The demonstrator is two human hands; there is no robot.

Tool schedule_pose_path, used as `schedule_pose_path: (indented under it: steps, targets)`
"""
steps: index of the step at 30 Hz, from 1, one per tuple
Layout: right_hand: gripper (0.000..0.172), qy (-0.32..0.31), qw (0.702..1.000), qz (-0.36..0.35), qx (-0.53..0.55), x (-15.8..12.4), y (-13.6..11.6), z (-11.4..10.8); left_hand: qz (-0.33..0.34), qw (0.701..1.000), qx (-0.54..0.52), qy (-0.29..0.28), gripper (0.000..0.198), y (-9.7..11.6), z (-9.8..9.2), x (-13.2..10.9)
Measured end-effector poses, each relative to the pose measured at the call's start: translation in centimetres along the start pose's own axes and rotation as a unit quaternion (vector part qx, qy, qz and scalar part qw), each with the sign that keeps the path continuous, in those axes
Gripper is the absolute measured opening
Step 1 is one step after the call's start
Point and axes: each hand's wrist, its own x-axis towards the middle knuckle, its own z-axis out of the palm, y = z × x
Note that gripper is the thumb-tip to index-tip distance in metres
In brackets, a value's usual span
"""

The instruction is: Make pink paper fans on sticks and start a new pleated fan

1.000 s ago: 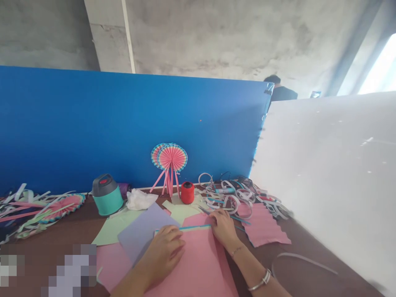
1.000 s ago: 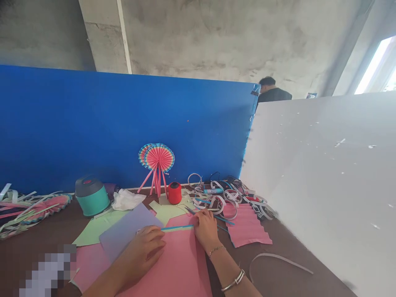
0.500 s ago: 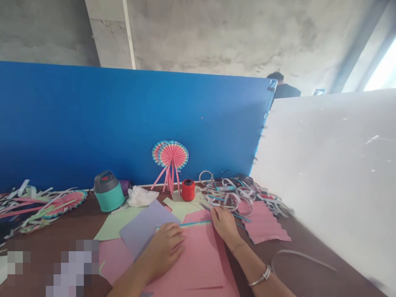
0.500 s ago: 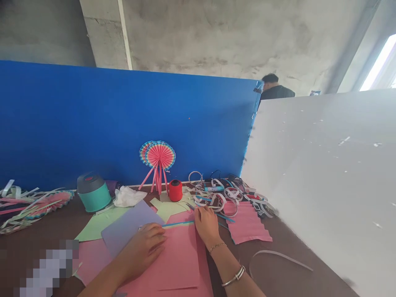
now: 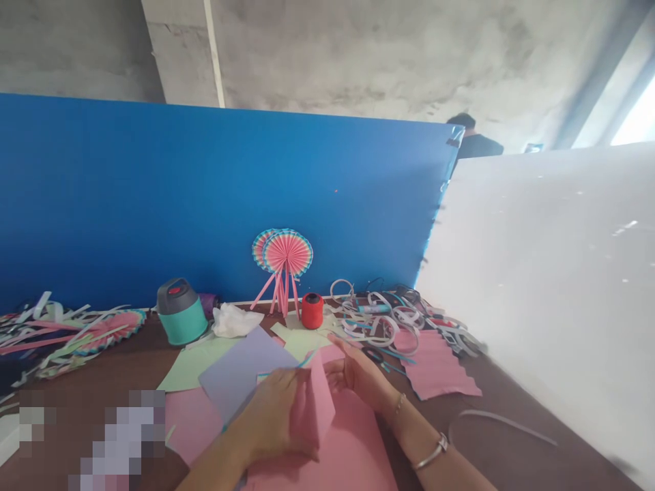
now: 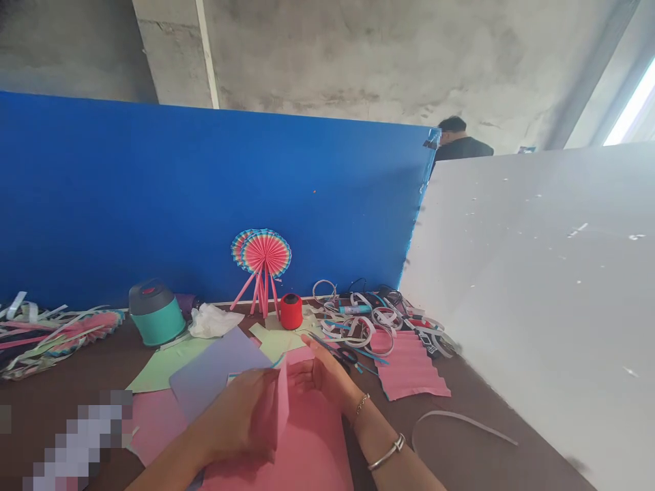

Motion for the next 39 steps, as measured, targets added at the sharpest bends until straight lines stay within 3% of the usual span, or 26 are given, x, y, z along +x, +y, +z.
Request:
schedule_pose_path:
  steps: [2,4,6,9,11,12,16,19,24,29,33,36,39]
  targets:
    - [0.077,-0.048,0.997,0.020,0.061,-0.3,-0.3,0.3,0.000,1.000,-0.011,0.010,0.108,0.1,0.2,-0.2]
    - [0.074,-0.076,0.995,0.020,0.063,-0.3,-0.3,0.4,-0.009,1.000,-0.019,0.019,0.101,0.5,0.3,-0.4]
    - [0.062,-0.085,0.996,0.007,0.018,-0.2,0.0,0.3,-0.030,0.998,-0.025,0.038,0.081,0.9,0.2,-0.4]
    - [0.038,-0.019,0.983,-0.082,-0.163,0.2,0.9,0.0,-0.061,0.995,-0.027,0.071,0.039,0.9,0.2,0.0]
    - [0.025,0.034,0.933,-0.149,-0.327,0.4,1.3,0.0,-0.088,0.991,-0.014,0.095,0.014,0.4,0.2,0.2]
    - [0.022,0.049,0.900,-0.173,-0.398,0.4,1.5,0.1,-0.103,0.989,-0.008,0.108,0.011,0.1,0.2,0.4]
    - [0.026,0.031,0.790,-0.227,-0.568,0.2,1.8,0.7,-0.118,0.983,-0.020,0.142,0.015,-1.2,0.3,0.6]
    - [0.021,0.039,0.746,-0.227,-0.625,0.4,1.9,0.9,-0.110,0.984,-0.016,0.142,0.017,-1.4,0.4,0.6]
    - [0.029,0.108,0.749,-0.223,-0.614,1.4,2.2,-0.3,-0.098,0.986,0.014,0.131,0.019,-0.9,0.2,0.6]
    - [0.051,0.304,0.711,-0.241,-0.586,2.2,2.9,-3.7,-0.032,0.990,0.055,0.129,0.015,0.1,-0.3,0.3]
    - [0.069,0.287,0.752,-0.231,-0.547,2.7,3.2,-5.5,0.051,0.996,0.042,0.061,0.013,1.2,0.0,0.2]
    - [0.067,0.265,0.794,-0.234,-0.494,2.8,3.0,-5.6,0.099,0.995,0.010,0.020,0.016,1.6,0.3,0.0]
    - [0.061,0.266,0.820,-0.236,-0.449,2.7,2.7,-5.2,0.093,0.995,-0.008,0.030,0.022,1.3,0.3,-0.1]
